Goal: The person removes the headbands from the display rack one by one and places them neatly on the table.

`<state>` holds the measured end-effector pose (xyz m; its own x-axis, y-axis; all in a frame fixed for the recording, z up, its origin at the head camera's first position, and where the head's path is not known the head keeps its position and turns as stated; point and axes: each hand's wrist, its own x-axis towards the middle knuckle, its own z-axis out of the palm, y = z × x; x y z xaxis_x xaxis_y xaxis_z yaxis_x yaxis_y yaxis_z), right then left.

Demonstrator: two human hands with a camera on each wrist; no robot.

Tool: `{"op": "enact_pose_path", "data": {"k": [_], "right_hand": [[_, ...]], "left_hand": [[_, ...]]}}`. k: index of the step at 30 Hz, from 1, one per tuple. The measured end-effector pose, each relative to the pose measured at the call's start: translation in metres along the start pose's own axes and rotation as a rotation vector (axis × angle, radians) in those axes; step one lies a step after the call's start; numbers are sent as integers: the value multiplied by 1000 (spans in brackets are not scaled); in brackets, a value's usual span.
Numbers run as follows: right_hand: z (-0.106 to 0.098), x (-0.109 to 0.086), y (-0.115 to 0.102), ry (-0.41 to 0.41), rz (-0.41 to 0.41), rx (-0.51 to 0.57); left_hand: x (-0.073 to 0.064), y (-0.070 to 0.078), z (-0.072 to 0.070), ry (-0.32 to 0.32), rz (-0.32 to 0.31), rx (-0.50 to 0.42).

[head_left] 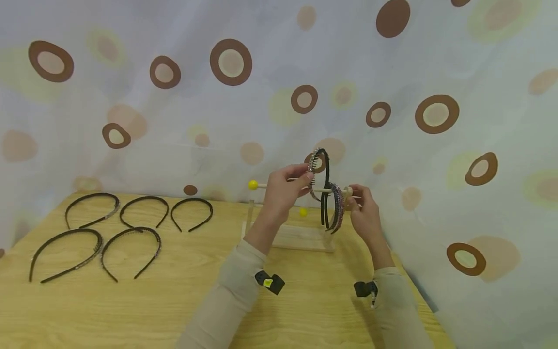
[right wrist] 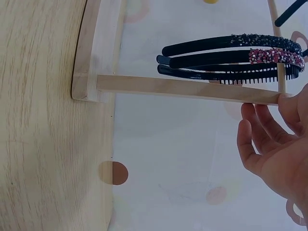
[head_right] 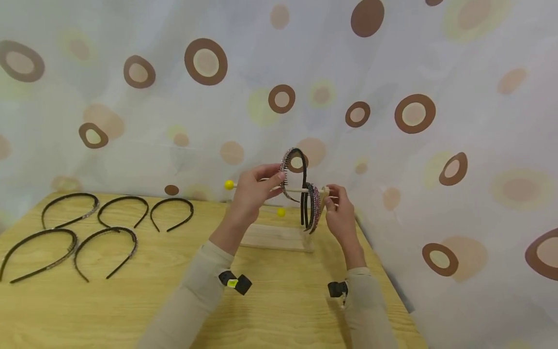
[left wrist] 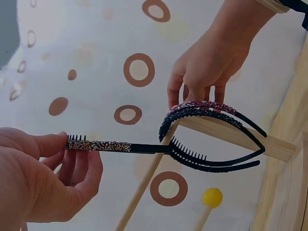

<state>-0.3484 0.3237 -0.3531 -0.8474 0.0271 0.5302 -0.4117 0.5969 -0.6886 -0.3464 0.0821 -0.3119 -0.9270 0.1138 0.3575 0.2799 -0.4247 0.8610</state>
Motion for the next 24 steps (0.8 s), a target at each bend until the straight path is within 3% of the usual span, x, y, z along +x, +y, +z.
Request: {"op": "enact_pose_path", "data": {"k": [3,10,19,24], "right_hand": [[2,0,-6,-2,-13,-2],[6,12,21,6,-31,-5],[6,12,25,10,-14,-34],[4,8,26,6,-3,-15]], "left_hand": [[0,9,-9,12,29,15],[1,26,-36,48,61,-1],[-13,41,-88,33,65,-14],[-27,47,-120,4,52,43]]}}
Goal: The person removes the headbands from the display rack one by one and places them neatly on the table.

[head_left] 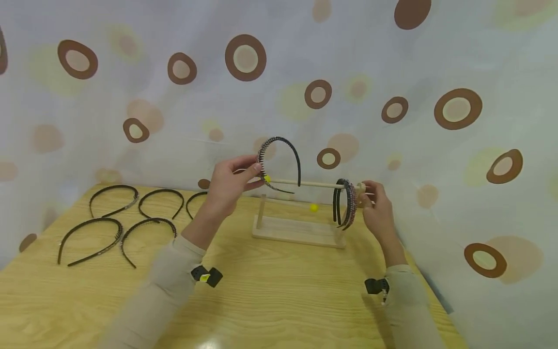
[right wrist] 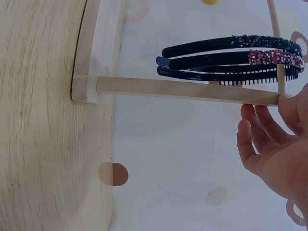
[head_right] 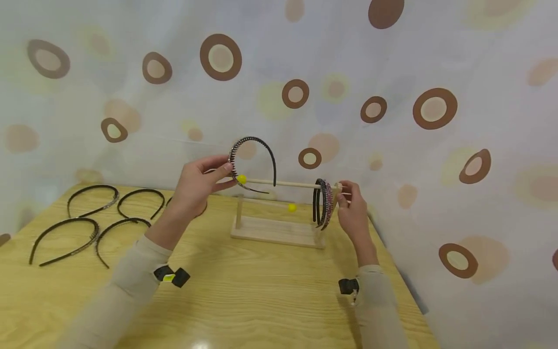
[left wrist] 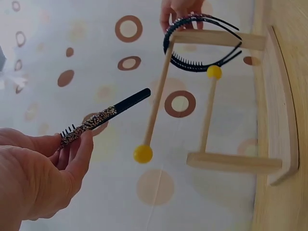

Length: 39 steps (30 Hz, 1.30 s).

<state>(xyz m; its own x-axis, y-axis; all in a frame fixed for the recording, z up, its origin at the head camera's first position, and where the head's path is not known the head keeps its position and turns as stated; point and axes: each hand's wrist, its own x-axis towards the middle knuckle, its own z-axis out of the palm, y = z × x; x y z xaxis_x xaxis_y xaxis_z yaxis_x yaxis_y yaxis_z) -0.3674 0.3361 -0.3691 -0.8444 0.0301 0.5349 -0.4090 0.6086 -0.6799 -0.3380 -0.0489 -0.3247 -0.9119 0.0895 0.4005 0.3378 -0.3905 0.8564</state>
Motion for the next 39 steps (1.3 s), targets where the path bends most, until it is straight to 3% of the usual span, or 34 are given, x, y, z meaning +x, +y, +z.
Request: {"op": "enact_pose_path", "data": {"k": [8,16,22,28,34,39], "right_hand": [[-5,-5,3,13,12,-57],[-8,-3,1,13,-6,-66],[-9,-1,0,7,6,-68],[-7,0,2,2,5,-70],[-2,-1,4,-16,5,-61],[2,0,-1,-24,8,-44]], "left_hand": [[-18,3,-57,-15,-105,129],[-26,11,-107,-25,-204,302],[-29,8,-132,-105,-247,397],[-31,-5,-156,-193,-326,509],[-33,-20,-173,-258,-390,780],[-36,-22,-178,-254,-434,943]]}}
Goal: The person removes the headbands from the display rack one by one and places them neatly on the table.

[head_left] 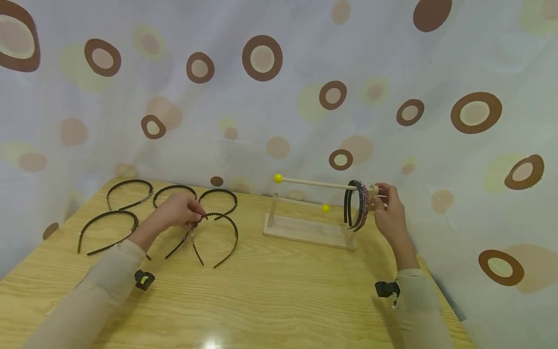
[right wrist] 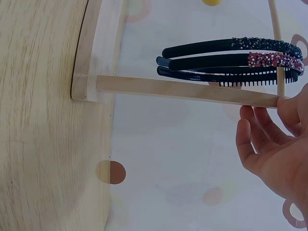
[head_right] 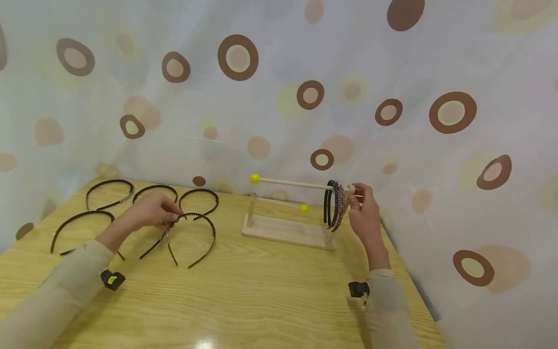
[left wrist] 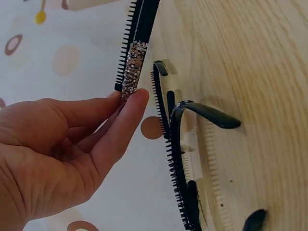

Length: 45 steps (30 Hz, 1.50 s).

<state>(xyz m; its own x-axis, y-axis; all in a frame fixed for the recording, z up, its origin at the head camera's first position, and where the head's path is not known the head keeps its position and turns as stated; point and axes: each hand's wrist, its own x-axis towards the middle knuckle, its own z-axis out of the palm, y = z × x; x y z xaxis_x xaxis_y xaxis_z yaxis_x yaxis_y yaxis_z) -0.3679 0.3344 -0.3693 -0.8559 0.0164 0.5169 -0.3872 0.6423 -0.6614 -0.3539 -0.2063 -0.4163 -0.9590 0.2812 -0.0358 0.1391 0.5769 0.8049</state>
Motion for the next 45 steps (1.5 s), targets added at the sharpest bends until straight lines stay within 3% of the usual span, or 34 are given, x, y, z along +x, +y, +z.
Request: {"op": "enact_pose_path", "data": {"k": [4,13,20,25,30,35,40,45], "right_hand": [[-2,-1,-3,4,3,5],[-3,0,-2,-14,-14,-1],[0,2,-7,-45,-5,18],[0,4,-9,-34,-8,13],[-3,2,-4,-24,-2,19],[-10,1,-3,-27,1,45],[-12,1,-3,-40,5,69],[-8,-1,0,-47,2,70]], "left_hand": [[-1,-2,1,-8,-44,92],[2,-3,4,21,-53,147],[-6,7,6,44,26,159],[-10,30,16,9,120,140],[-5,65,39,-30,248,103],[13,104,69,-19,343,59],[36,137,110,1,420,-24],[55,166,153,52,459,-77]]}}
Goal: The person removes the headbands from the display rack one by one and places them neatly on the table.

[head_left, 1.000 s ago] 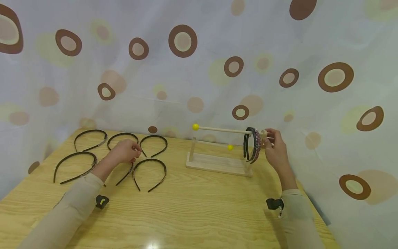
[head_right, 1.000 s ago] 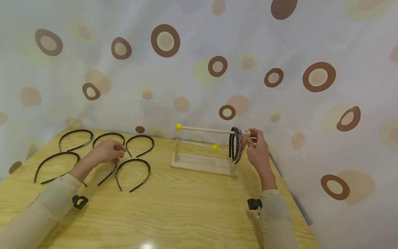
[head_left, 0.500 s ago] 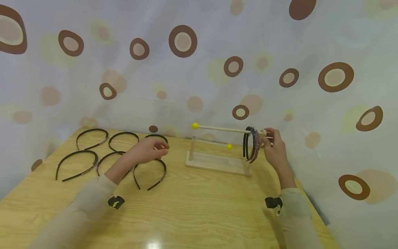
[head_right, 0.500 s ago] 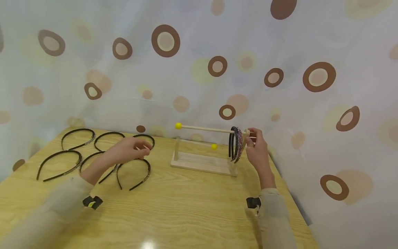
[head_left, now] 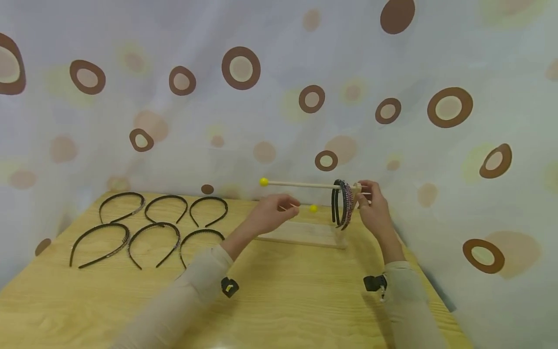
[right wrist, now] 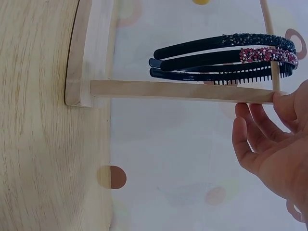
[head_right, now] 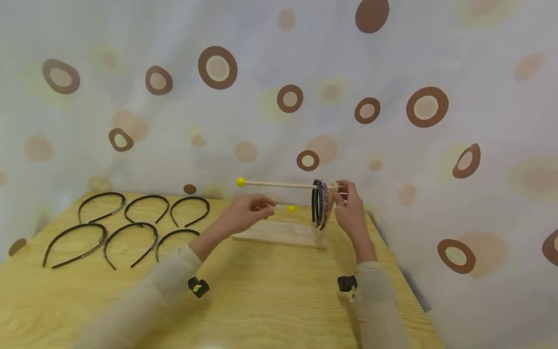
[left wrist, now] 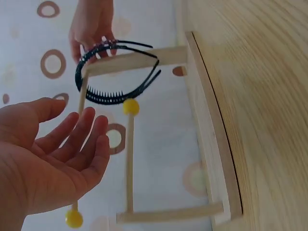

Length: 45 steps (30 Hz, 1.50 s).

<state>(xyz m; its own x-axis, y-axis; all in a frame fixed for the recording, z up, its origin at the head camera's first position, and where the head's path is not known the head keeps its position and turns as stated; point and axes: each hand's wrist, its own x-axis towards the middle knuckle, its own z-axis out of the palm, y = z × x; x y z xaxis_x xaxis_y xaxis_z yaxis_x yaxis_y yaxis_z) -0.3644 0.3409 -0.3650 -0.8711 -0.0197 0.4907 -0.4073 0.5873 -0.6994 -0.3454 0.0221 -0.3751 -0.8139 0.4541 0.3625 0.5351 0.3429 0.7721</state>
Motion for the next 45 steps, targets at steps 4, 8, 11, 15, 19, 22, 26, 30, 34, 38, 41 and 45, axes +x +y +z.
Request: {"op": "enact_pose_path", "data": {"k": [4,8,11,15,19,22,26,30,34,38,41,45], "right_hand": [[3,-2,2,-2,-1,-10],[7,-2,1,-7,1,7],[7,-1,-1,0,5,9],[1,0,-1,25,3,-7],[0,0,-3,32,-13,-23],[0,0,-2,26,-19,-36],[0,0,0,20,-21,-41],[3,0,1,20,-23,-36],[3,2,1,29,-26,-31],[4,1,2,41,-24,-25],[4,1,1,39,-17,-19],[4,1,-1,37,-21,-23]], "left_hand": [[16,12,36,50,-29,-102],[28,22,65,150,-70,-218],[38,28,84,233,-84,-256],[53,37,107,319,-113,-333],[61,43,122,386,-172,-451],[66,48,130,412,-203,-517],[66,49,137,420,-192,-557],[64,45,139,432,-136,-543],[64,38,140,436,-88,-524],[64,34,141,425,-78,-516],[64,34,141,415,-75,-514],[66,35,140,415,-62,-503]]}}
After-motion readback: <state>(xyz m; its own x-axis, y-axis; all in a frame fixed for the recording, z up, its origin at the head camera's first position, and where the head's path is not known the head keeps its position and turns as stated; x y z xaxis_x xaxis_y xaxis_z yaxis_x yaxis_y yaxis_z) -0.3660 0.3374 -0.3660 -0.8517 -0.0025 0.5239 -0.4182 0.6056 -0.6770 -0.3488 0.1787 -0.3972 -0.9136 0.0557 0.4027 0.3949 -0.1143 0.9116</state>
